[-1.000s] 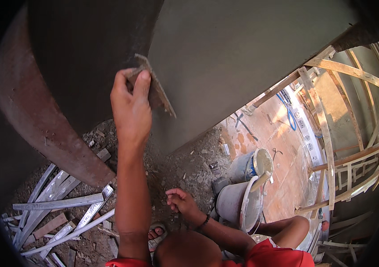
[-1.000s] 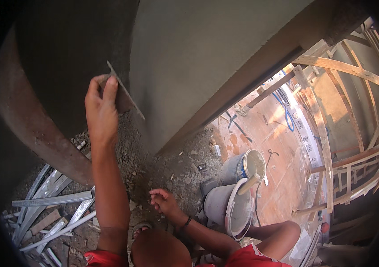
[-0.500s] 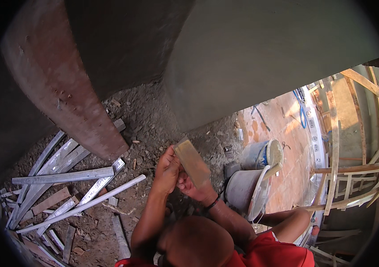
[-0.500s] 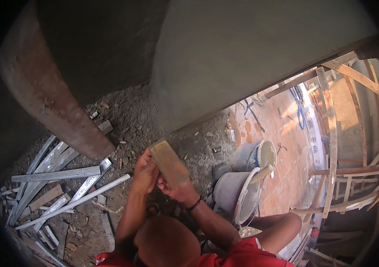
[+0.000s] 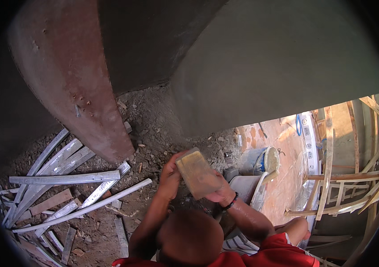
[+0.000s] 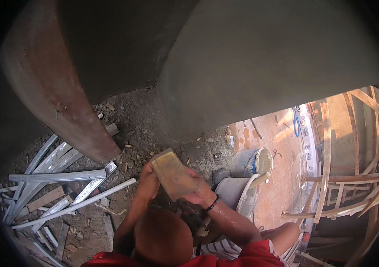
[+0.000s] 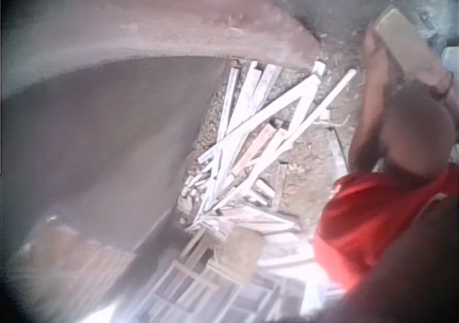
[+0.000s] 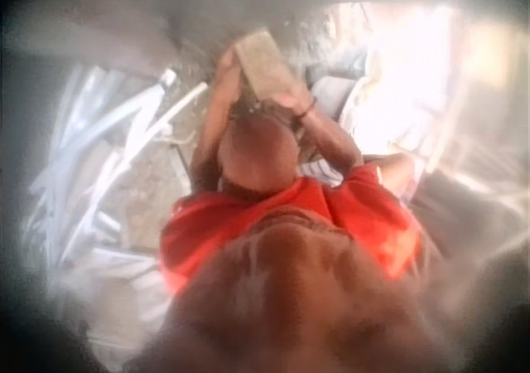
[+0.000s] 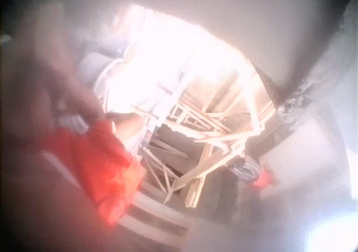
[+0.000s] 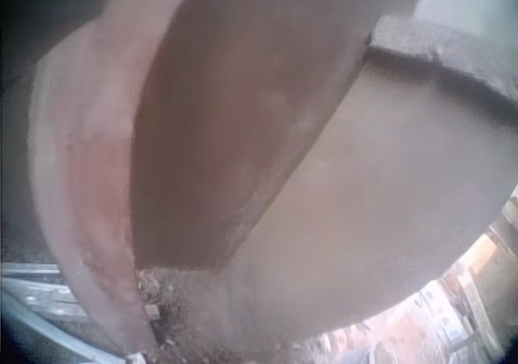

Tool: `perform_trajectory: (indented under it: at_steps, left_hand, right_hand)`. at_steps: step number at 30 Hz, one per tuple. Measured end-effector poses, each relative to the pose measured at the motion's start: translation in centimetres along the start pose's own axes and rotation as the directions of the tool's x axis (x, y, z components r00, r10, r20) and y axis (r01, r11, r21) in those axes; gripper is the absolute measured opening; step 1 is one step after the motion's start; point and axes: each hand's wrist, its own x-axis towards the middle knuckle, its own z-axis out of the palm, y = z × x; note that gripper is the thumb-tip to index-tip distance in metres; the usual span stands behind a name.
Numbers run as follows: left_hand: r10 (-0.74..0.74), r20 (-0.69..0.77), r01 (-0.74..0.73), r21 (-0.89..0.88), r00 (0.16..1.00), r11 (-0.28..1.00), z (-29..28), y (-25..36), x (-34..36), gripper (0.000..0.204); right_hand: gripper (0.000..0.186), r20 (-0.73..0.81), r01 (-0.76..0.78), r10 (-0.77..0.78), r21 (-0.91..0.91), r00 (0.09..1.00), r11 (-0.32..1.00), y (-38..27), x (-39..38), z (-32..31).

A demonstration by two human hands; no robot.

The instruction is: The person scoops wet plaster from a bucket using a trowel and applies it to a vertical wall surface. They repeatedly smooth and level the plaster with the trowel, working on different sections of the wall.

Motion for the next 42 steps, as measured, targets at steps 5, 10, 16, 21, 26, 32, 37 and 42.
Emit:
perform_trajectory:
  at_steps: [5,10,16,21,26,32,37,42]
  left_hand:
    - [-0.125,0.019,0.105,0.424,0.992,0.899,0.4,-1.2,-2.2,0.032]
    - [-0.271,0.055,0.150,0.718,0.961,0.679,1.8,0.9,-4.3,0.032]
    - [0.108,-0.096,0.043,0.910,0.990,0.413,9.2,10.5,-8.3,0.036]
    - [0.453,0.056,-0.115,0.988,0.890,0.103,20.7,15.0,-13.9,0.049]
    - [0.346,0.158,-0.096,0.977,0.925,-0.188,30.0,12.2,-17.7,0.049]
    - [0.111,0.106,-0.044,0.888,0.988,-0.458,34.6,7.8,-18.4,0.045]
    - [0.079,0.094,-0.042,0.864,0.992,-0.502,35.7,6.2,-18.6,0.042]
    - [0.096,0.047,0.012,0.844,0.994,-0.536,36.7,4.8,-19.1,0.039]
  right_hand:
    - [0.048,-0.039,-0.155,0.156,-0.478,0.987,0.864,-8.4,-6.4,1.3]
    - [0.041,-0.144,-0.142,0.041,-0.816,0.989,0.560,-16.5,-17.8,0.5]
    - [0.036,-0.085,-0.006,-0.164,-0.904,0.983,0.428,-22.9,-28.2,-5.3]
    - [0.037,-0.039,0.084,-0.250,-0.882,0.967,0.464,-24.2,-34.3,-12.7]
    - [0.038,-0.097,0.136,-0.405,-0.850,0.909,0.508,-23.0,-38.7,-20.6]
    - [0.037,-0.184,0.207,-0.503,-0.754,0.844,0.624,-20.3,-40.3,-27.7]
    - [0.036,-0.201,0.258,-0.529,-0.698,0.825,0.668,-19.4,-40.5,-30.4]
    - [0.033,-0.125,0.351,-0.571,-0.677,0.811,0.647,-19.4,-40.7,-31.8]
